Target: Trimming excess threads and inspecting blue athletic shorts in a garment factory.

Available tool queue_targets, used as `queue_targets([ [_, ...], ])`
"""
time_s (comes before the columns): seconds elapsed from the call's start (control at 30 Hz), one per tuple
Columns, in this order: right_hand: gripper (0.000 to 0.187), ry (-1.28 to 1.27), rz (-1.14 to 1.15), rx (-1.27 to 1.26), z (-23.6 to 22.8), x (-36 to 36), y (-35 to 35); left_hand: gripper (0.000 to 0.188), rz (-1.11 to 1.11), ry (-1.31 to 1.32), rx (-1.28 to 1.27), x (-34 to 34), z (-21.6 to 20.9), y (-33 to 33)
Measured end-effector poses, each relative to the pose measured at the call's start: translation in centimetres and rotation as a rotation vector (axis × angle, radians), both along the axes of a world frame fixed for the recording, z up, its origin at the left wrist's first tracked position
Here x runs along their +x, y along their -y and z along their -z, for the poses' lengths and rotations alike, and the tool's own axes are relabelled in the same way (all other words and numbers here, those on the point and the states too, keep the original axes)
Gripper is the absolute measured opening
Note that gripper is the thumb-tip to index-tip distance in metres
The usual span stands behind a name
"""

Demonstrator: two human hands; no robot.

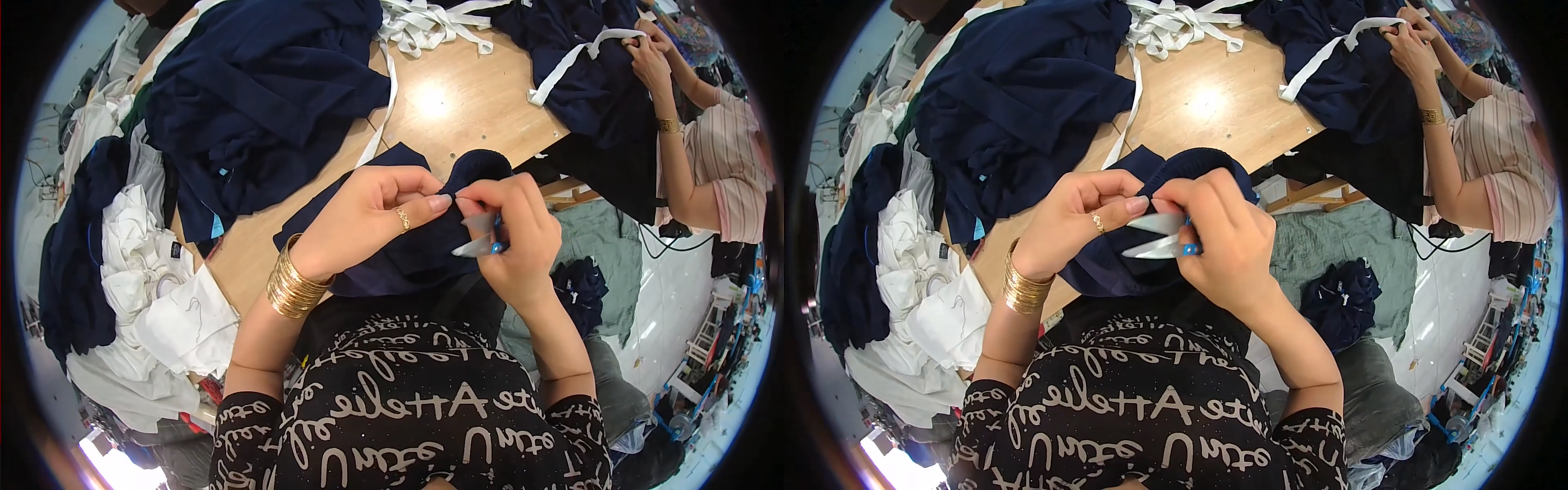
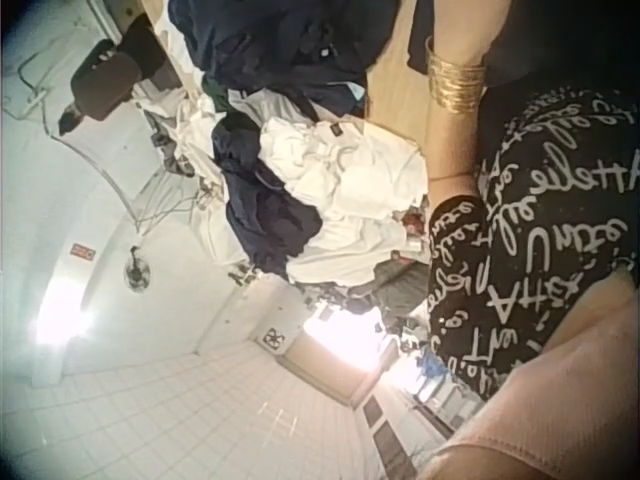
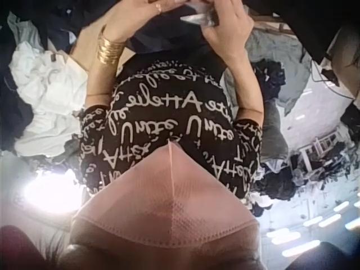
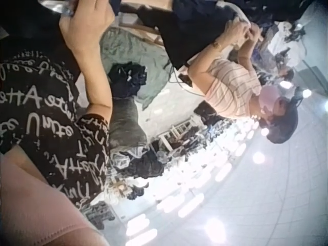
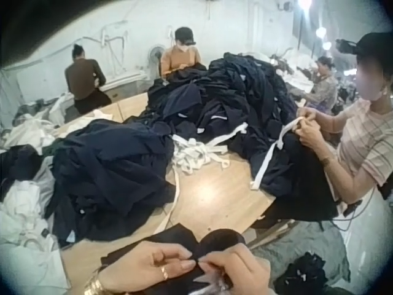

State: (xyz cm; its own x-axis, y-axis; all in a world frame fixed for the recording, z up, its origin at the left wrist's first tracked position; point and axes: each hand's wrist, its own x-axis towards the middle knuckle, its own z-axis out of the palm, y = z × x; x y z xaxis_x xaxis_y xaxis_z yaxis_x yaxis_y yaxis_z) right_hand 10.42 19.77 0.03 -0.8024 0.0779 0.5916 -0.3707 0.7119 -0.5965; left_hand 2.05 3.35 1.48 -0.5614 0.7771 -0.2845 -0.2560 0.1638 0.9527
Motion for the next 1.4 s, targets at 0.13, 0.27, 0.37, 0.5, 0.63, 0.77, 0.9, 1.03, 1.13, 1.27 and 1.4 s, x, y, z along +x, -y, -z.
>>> queue_targets([
  [0.13,0.016,0.166,0.153,-0.340,-0.7,0.5,-0.5,0.015,-0.026,0.001,-0.027,0.1,-0.6,-0.1],
  [0.27,0.027,0.228,0.213,-0.129,-1.7,1.6,-1.2,0.013,-0.113,0.016,-0.001,0.4,-0.4,-0.3],
  [0.37,0.034,0.332,0.152,-0.053,-2.8,2.5,-0.8,0.015,-0.120,-0.007,-0.002,0.4,0.0,-0.2],
  [0.5,0.028,0.322,0.192,0.163,-2.3,2.9,-0.8,0.017,-0.134,-0.016,0.031,0.6,0.4,-0.4],
  [0.63,0.027,0.338,0.215,0.198,-2.4,2.8,-0.6,0.017,-0.143,-0.019,0.008,0.8,0.5,-0.5],
  [0.77,0.026,0.338,0.198,0.233,-2.4,2.6,-0.8,0.018,-0.150,-0.039,0.028,1.0,0.5,-0.5],
  [0.9,0.025,0.329,0.163,0.183,-2.2,2.5,-0.9,0.019,-0.147,-0.044,0.025,0.9,0.3,-0.5],
  [1.03,0.024,0.445,0.094,-0.289,-1.3,2.7,-1.0,0.019,-0.048,-0.116,-0.022,0.5,0.4,-0.5],
  [1.13,0.028,0.447,0.072,-0.550,-1.2,2.7,-1.4,0.018,-0.050,-0.115,0.004,0.5,0.5,-0.6],
  [1.27,0.029,0.369,0.124,-0.216,-1.7,2.8,-1.3,0.017,-0.079,-0.072,0.033,0.3,1.1,-0.3],
  [1.4,0.023,0.372,0.140,0.041,-2.4,2.8,-1.3,0.016,-0.109,-0.085,0.029,0.4,1.0,-0.3],
])
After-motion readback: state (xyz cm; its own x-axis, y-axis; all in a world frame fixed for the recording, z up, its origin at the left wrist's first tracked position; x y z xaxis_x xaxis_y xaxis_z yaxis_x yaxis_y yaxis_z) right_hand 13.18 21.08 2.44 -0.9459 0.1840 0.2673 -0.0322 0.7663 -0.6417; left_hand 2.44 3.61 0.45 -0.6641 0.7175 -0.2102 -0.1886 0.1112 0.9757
